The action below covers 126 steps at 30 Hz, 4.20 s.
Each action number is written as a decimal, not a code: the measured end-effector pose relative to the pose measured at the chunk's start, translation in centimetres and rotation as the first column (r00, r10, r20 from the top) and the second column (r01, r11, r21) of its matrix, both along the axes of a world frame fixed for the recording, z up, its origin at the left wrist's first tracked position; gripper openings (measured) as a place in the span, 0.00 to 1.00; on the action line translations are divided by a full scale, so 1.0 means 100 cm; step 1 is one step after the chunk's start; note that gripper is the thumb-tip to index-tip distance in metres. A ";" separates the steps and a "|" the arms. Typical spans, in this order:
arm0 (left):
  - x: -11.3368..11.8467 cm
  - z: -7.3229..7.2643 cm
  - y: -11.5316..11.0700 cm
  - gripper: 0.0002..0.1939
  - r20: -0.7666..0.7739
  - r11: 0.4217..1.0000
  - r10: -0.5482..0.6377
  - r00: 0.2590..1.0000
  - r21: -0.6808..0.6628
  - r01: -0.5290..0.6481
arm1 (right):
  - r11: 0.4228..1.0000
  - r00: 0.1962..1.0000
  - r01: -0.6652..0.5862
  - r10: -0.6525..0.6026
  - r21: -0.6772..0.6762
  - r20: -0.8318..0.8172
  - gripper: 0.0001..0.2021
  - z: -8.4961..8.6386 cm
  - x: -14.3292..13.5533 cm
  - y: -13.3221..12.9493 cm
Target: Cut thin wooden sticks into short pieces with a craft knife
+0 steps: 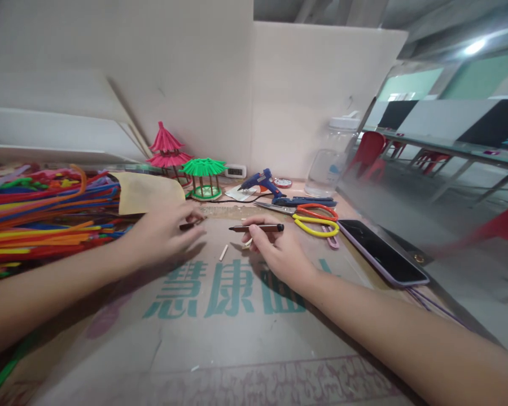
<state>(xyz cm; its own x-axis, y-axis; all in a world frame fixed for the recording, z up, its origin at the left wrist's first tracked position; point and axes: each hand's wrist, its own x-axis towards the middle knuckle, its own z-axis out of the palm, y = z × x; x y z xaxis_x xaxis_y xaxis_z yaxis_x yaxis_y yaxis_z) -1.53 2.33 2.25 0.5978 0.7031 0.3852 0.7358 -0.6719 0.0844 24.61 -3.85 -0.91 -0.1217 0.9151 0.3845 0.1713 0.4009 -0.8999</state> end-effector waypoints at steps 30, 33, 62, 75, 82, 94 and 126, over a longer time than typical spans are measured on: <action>0.020 -0.025 -0.028 0.17 0.032 0.928 -0.249 0.968 -0.279 0.248 | 0.992 0.999 0.050 -0.047 -0.119 0.024 0.17 0.000 0.000 0.002; 0.022 -0.025 -0.030 0.16 0.028 0.945 -0.199 0.980 -0.260 0.199 | 0.993 1.000 0.027 -0.026 -0.113 0.011 0.17 0.001 0.002 0.000; 0.000 -0.020 -0.034 0.22 -0.237 0.894 -0.447 0.863 -0.109 0.434 | 0.955 0.991 -0.120 0.133 -0.270 0.031 0.13 0.002 -0.001 0.000; 0.000 -0.019 -0.034 0.22 -0.224 0.891 -0.453 0.863 -0.122 0.437 | 0.949 0.988 -0.145 0.155 -0.280 0.015 0.13 -0.002 0.000 0.002; 0.001 -0.020 -0.038 0.14 -0.013 0.887 -0.446 0.895 -0.141 0.440 | 0.944 0.986 -0.140 0.160 -0.297 0.041 0.13 0.002 -0.001 0.001; -0.001 -0.017 -0.038 0.17 -0.102 0.847 -0.527 0.843 -0.137 0.513 | 0.939 0.986 -0.158 0.169 -0.306 0.011 0.12 0.003 0.000 0.001; 0.001 -0.022 -0.029 0.19 -0.020 0.914 -0.349 0.937 -0.225 0.336 | 0.932 0.979 -0.182 0.200 -0.313 0.028 0.12 0.005 0.002 0.000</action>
<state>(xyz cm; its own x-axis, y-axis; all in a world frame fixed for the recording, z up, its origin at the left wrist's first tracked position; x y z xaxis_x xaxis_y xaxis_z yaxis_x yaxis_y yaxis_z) -1.39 -0.60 0.09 0.8337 0.5126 0.2051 0.4715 -0.8543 0.2188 24.80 -3.87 -0.38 -0.3197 0.9446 0.0750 0.1751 0.1367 -0.9750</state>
